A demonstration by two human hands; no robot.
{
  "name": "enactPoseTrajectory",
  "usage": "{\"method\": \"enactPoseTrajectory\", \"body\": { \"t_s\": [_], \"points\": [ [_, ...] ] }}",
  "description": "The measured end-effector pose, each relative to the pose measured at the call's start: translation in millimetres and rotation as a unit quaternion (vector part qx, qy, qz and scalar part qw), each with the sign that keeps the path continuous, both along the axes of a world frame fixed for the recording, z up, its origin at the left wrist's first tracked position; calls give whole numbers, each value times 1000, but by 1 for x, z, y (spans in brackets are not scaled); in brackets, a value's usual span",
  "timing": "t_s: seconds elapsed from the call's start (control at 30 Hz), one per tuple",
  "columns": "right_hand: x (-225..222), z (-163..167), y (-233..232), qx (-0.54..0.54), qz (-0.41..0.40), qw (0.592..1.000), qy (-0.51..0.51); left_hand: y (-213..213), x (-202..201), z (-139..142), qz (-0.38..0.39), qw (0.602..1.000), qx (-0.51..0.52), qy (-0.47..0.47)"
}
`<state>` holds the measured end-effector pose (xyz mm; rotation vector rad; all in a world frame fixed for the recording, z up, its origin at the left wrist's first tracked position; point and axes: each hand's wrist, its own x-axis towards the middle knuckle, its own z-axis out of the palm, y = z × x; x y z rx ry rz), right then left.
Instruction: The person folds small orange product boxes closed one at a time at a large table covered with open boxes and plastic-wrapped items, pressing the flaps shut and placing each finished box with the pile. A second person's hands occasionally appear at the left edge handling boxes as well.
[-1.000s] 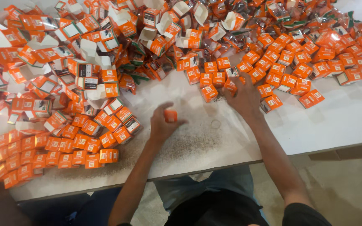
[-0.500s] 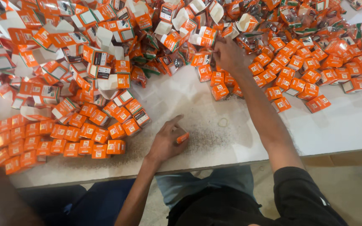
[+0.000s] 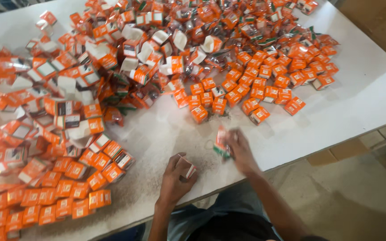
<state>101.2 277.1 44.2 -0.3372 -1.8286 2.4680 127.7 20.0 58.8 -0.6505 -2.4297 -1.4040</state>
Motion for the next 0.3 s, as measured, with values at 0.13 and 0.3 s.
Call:
{"method": "enactPoseTrajectory", "body": {
  "t_s": [0.13,0.3],
  "points": [
    [43,1,4,-217,-35,965,-146,18,-19,2,2,990,-22,-140],
    [45,30,33,-185,48,979,76,31,-28,2,-11,994,-107,-24]
  ]
}}
